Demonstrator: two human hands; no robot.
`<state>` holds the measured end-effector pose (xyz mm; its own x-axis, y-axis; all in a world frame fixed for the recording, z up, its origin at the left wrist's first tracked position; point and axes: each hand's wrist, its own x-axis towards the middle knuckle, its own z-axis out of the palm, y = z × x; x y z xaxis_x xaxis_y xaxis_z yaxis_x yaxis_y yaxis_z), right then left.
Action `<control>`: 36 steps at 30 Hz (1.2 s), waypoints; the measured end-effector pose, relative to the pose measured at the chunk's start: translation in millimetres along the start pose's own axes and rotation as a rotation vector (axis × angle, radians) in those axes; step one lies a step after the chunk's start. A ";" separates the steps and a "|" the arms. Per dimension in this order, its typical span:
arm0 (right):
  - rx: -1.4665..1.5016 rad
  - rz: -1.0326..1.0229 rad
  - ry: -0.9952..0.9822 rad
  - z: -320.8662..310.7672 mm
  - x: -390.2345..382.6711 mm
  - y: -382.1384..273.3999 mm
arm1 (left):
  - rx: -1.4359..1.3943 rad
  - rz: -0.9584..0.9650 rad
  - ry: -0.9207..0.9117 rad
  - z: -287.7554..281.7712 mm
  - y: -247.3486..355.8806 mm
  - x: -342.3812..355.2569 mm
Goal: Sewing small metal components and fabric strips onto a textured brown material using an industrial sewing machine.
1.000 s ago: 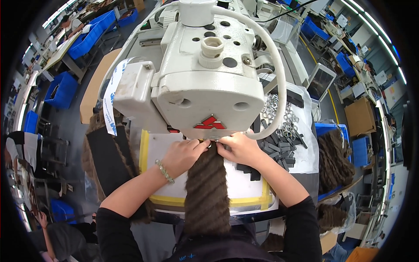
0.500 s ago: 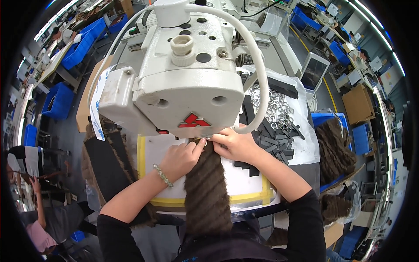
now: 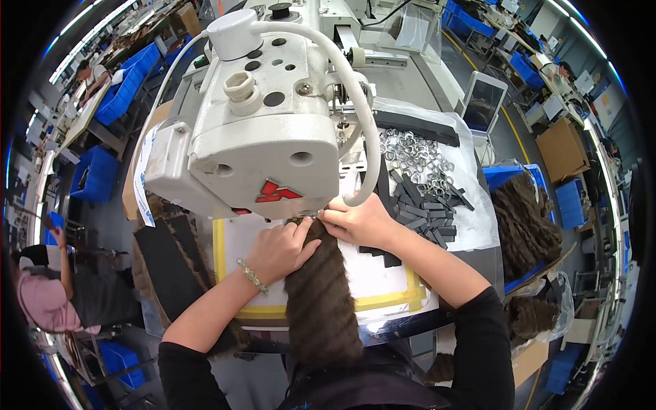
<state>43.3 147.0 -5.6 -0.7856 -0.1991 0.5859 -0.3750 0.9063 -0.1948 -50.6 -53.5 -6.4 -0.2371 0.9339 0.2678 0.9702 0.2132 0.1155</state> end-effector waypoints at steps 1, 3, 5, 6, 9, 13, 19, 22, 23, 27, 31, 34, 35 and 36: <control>-0.001 -0.003 0.004 0.1 0.7 0.6 | 0.003 0.002 0.002 0.5 -0.6 0.7; -0.004 -0.006 0.010 2.0 0.5 1.7 | 0.066 0.052 0.049 3.3 -2.9 1.4; -0.047 -0.006 -0.087 4.8 -1.2 2.3 | 0.077 0.055 0.038 4.1 -4.0 0.8; -0.049 -0.006 -0.084 6.1 -1.0 2.0 | 0.087 0.055 0.025 4.2 -4.3 0.1; -0.002 -0.034 0.033 7.5 1.6 -0.9 | 0.079 0.067 0.012 4.3 -7.0 -2.1; 0.039 -0.010 -0.036 8.9 -7.7 -3.3 | 0.062 0.071 0.000 2.4 -0.4 -7.4; -0.020 -0.053 -0.101 4.4 -6.9 -4.2 | 0.062 0.066 0.002 3.1 0.8 -9.2; -0.030 -0.065 -0.082 4.2 -7.6 -6.1 | 0.057 0.064 0.000 2.2 1.4 -9.5; -0.058 -0.057 -0.072 4.2 -7.3 -8.2 | 0.060 0.058 0.000 2.8 1.8 -9.7; -0.141 0.031 -0.062 0.9 -9.5 -26.9 | 0.007 0.002 -0.064 -5.2 3.4 -11.1; 0.070 0.250 -0.023 -29.9 -15.8 -59.3 | -0.043 -0.011 -0.004 -20.7 -3.0 -25.0; 0.632 0.600 -0.103 -49.5 -33.3 -75.1 | -0.157 -0.075 -0.049 -40.9 2.6 -45.3; 1.042 0.769 0.004 -51.6 -41.0 -78.2 | -0.429 -0.208 -0.059 -47.4 8.3 -50.4; 1.226 0.927 -0.124 -52.0 -52.5 -79.1 | -0.701 -0.341 -0.066 -50.3 13.3 -55.5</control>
<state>139.8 105.2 19.9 -0.9750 0.1574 -0.1572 0.1399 -0.1154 -0.9834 -27.1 -116.9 28.4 -0.4915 0.8692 0.0538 0.5805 0.2809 0.7643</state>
